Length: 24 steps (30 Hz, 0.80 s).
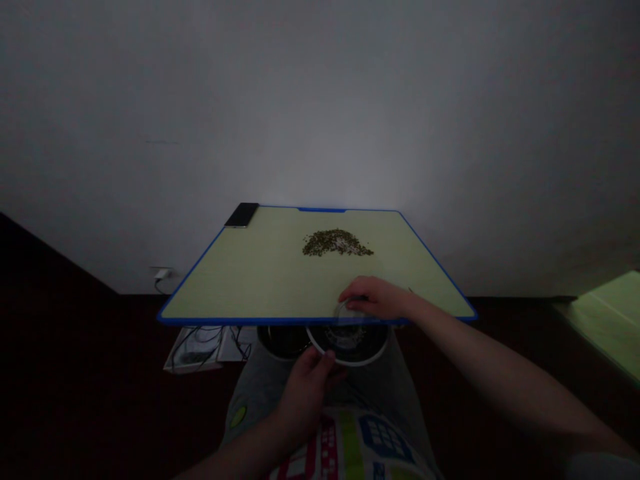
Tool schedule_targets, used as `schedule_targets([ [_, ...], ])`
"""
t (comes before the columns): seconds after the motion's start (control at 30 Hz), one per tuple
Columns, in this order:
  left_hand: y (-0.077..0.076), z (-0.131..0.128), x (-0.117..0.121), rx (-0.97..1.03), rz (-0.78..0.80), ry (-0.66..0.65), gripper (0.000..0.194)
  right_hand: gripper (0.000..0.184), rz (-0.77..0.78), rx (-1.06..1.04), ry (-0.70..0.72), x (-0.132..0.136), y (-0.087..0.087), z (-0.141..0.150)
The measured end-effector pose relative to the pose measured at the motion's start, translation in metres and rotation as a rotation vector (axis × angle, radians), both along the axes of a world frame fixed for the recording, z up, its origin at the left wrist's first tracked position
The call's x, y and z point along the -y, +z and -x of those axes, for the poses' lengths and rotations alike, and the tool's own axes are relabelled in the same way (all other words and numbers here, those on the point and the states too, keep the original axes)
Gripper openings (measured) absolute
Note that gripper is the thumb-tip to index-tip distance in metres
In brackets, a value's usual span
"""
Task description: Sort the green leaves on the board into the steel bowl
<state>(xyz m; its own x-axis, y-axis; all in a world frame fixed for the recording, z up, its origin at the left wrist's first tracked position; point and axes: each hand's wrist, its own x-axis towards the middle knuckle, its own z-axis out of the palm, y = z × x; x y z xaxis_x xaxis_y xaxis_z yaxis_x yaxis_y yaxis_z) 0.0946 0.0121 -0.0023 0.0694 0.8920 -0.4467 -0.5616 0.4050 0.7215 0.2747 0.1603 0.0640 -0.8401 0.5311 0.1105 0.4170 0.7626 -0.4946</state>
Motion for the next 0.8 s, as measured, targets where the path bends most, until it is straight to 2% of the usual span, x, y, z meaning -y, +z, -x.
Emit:
schedule_targets([
  [0.1, -0.001, 0.0, 0.0, -0.004, 0.007, 0.012, 0.034, 0.029, -0.021, 0.017, 0.07, 0.008, 0.0, -0.001],
  [0.17, -0.003, -0.001, -0.001, -0.004, 0.006, 0.019, 0.033, 0.028, -0.019, 0.003, 0.027, 0.008, -0.002, -0.005],
  [0.33, -0.003, 0.0, -0.003, 0.027, -0.005, 0.027, 0.031, 0.027, -0.006, -0.059, -0.338, -0.019, -0.006, -0.019],
  [0.4, -0.001, 0.001, -0.003, 0.039, 0.008, 0.037, 0.029, 0.028, -0.066, -0.03, -0.481, -0.035, -0.006, -0.02],
  [0.47, 0.0, 0.004, -0.003, 0.04, 0.026, 0.056, 0.028, 0.028, -0.147, -0.002, -0.55, -0.051, -0.008, -0.018],
  [0.6, 0.002, 0.011, -0.002, 0.023, 0.03, 0.082, 0.028, 0.03, -0.27, 0.037, -0.522, -0.077, -0.013, -0.003],
  [0.8, 0.003, 0.017, -0.001, -0.002, 0.017, 0.049, 0.024, 0.031, -0.324, 0.057, -0.317, -0.09, -0.011, 0.029],
])
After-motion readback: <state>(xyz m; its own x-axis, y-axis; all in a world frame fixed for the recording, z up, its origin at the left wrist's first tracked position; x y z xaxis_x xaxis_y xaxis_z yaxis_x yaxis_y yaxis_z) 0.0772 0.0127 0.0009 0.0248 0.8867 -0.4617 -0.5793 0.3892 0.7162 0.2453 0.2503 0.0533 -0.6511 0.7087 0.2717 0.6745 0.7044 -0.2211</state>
